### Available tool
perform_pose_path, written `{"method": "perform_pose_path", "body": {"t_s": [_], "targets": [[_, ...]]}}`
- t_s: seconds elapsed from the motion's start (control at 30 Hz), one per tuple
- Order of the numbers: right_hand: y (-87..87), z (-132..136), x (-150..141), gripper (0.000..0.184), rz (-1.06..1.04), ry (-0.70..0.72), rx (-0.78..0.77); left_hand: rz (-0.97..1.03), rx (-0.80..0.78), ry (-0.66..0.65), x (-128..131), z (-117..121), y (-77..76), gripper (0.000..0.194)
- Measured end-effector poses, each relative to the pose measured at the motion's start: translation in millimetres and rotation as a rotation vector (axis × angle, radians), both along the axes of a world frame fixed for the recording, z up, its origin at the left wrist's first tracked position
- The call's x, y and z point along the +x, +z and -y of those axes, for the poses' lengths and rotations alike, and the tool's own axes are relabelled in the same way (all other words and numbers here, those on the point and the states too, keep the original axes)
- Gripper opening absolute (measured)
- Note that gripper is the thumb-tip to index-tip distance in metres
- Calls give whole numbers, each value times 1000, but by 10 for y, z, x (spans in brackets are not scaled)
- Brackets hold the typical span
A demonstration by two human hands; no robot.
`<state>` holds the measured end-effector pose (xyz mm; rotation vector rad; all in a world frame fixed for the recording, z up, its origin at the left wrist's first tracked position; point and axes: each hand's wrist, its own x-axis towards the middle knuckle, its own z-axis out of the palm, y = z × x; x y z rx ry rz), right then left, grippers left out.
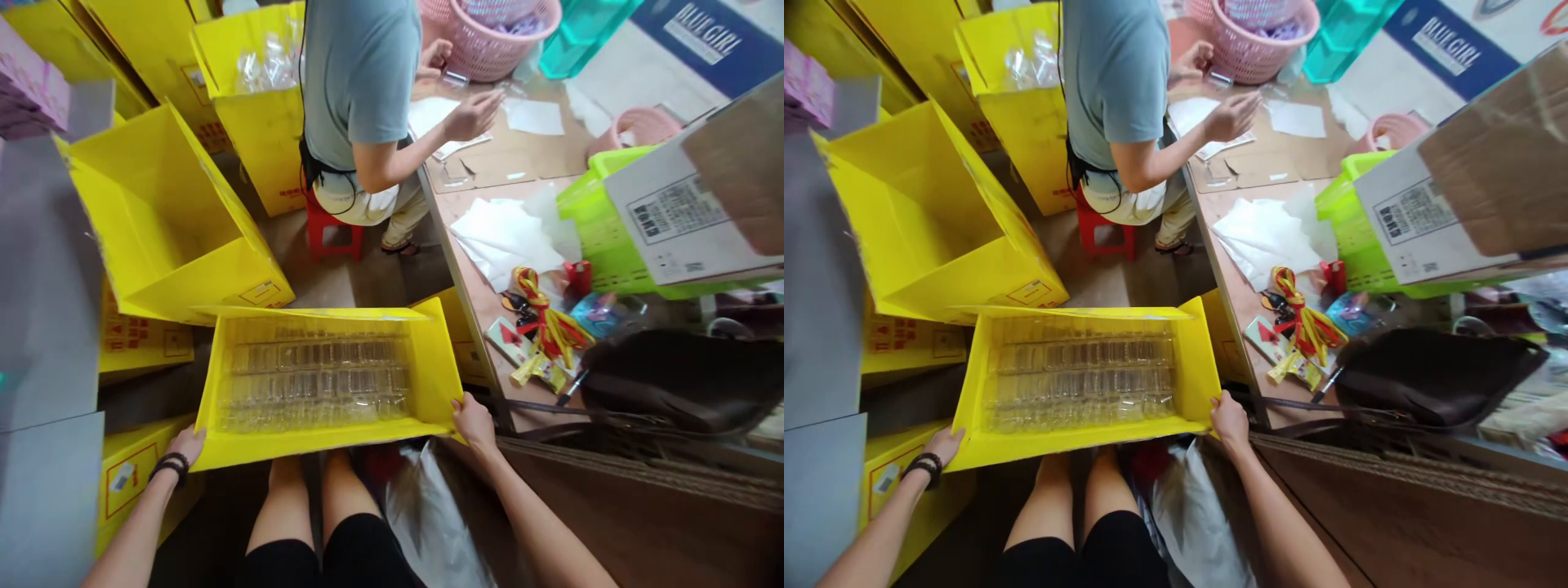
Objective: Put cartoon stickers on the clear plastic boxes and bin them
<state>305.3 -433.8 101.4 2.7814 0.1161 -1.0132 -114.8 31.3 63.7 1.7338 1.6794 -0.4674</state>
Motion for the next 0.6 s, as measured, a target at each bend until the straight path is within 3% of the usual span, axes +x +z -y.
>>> {"method": "perform_pose_path", "body": {"t_s": [0.13, 0.27, 0.43, 0.53, 0.6], "targets": [[14, 52, 138, 26, -15, 34, -1, -58, -22, -67, 214, -41, 32, 12], [23, -12, 333, 28, 1, 71, 3, -62, -52, -133, 412, 60, -38, 12], [233, -38, 552, 35, 49, 60, -15, -59, -89, -197, 727, 224, -177, 16], [345, -246, 381, 32, 68, 91, 30, -28, -41, -188, 888, 384, -145, 27], [374, -630, 21, 31, 86, 157, 179, 7, 39, -167, 998, 588, -79, 40]]}}
